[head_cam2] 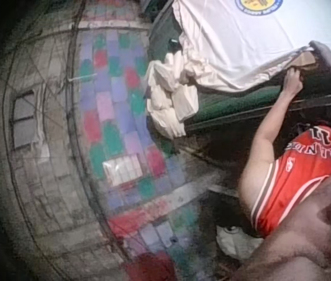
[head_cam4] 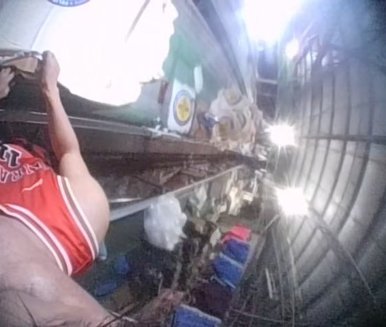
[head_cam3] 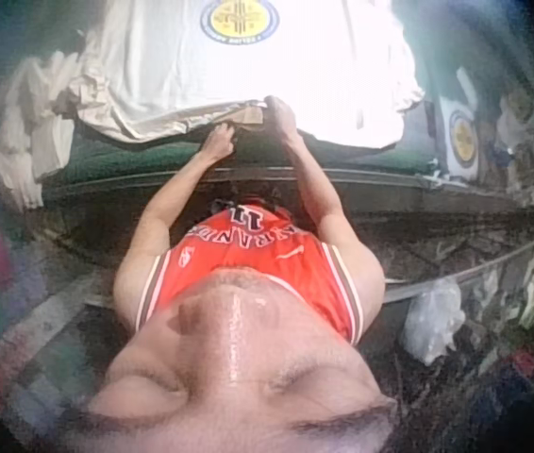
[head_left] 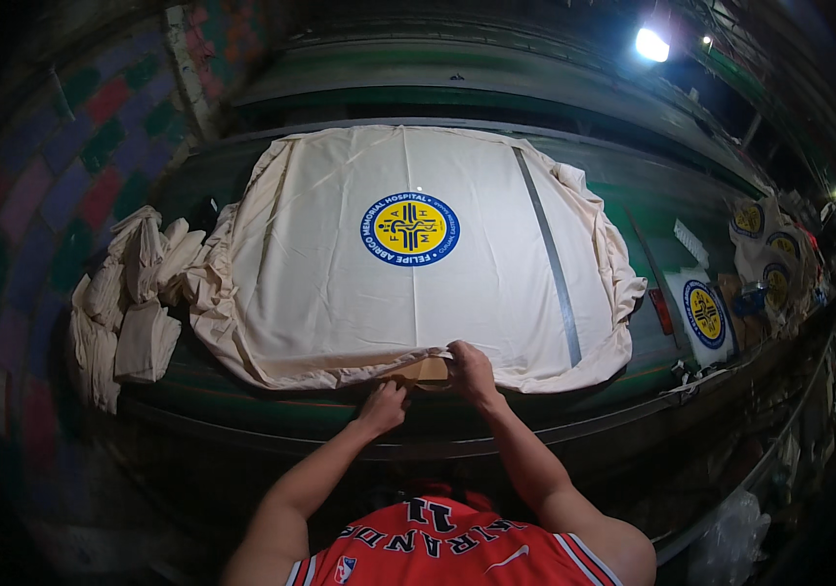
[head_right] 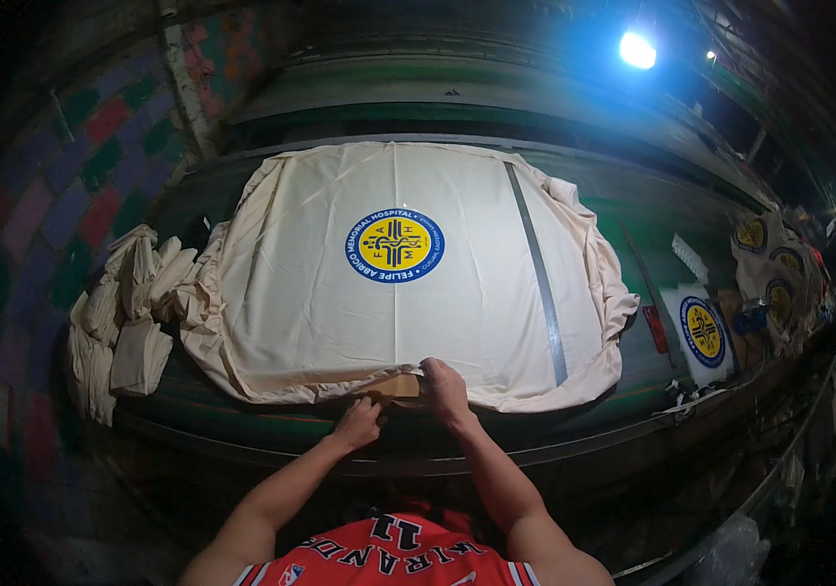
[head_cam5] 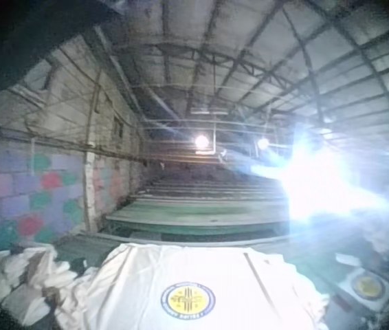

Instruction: The person cuts a large white fabric sheet on a green worktable using a long metal ruler and a knife. They then place a circular logo sticker onto the fabric and smooth it down.

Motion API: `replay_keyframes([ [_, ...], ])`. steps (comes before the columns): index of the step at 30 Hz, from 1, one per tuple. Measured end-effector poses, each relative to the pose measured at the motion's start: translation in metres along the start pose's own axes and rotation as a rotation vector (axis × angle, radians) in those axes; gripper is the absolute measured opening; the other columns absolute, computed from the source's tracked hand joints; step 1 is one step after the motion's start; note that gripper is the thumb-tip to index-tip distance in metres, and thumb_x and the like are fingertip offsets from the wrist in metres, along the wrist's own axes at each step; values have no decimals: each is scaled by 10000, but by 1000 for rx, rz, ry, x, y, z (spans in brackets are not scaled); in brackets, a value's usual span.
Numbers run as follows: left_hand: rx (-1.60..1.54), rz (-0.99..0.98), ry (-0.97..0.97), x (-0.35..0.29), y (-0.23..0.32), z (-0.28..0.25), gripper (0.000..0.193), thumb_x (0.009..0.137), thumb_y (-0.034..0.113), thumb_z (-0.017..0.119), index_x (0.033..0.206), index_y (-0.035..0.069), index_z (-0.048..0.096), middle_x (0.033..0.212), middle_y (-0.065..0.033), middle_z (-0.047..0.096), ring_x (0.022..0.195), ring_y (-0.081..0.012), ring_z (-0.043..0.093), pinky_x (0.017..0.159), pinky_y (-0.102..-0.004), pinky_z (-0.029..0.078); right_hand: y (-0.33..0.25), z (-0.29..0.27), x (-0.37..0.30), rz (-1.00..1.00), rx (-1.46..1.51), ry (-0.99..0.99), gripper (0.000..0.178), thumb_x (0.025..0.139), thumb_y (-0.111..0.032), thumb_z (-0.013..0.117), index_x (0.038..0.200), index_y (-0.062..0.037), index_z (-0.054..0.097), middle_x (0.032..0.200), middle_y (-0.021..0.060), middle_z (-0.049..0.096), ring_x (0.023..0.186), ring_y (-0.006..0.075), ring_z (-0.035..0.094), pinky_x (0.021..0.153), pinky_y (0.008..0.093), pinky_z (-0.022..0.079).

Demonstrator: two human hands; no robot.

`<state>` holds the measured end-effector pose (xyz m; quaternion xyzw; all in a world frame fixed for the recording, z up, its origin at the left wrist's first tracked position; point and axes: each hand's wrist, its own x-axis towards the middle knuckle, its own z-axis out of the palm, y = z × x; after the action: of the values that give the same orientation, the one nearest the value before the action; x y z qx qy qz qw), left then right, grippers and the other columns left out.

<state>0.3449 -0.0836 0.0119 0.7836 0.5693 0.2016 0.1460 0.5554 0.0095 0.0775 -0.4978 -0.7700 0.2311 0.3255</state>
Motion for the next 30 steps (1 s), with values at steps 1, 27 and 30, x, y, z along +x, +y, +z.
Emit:
replay_keyframes([
  [1,65,-67,-68,4,-1,6,267,790,85,628,1048,19,638,1018,-203,630,956,-399,630,849,-497,512,0,0,-1,0,9,-2,212,802,-115,726,966,-15,637,880,202,675,850,413,659,733,474,522],
  [27,-522,-221,-446,-22,27,-73,214,858,163,653,1008,11,671,910,-173,700,838,-282,682,788,-377,528,-27,1,-54,-342,181,-744,297,796,-136,682,1066,-34,612,820,215,653,784,413,644,739,482,517],
  [30,-431,-166,-564,-33,20,-101,260,860,199,657,1048,20,678,935,-154,714,854,-269,682,781,-372,526,-9,-4,-55,-325,186,-793,228,810,-171,694,977,-25,640,858,195,665,807,409,641,755,456,524],
])
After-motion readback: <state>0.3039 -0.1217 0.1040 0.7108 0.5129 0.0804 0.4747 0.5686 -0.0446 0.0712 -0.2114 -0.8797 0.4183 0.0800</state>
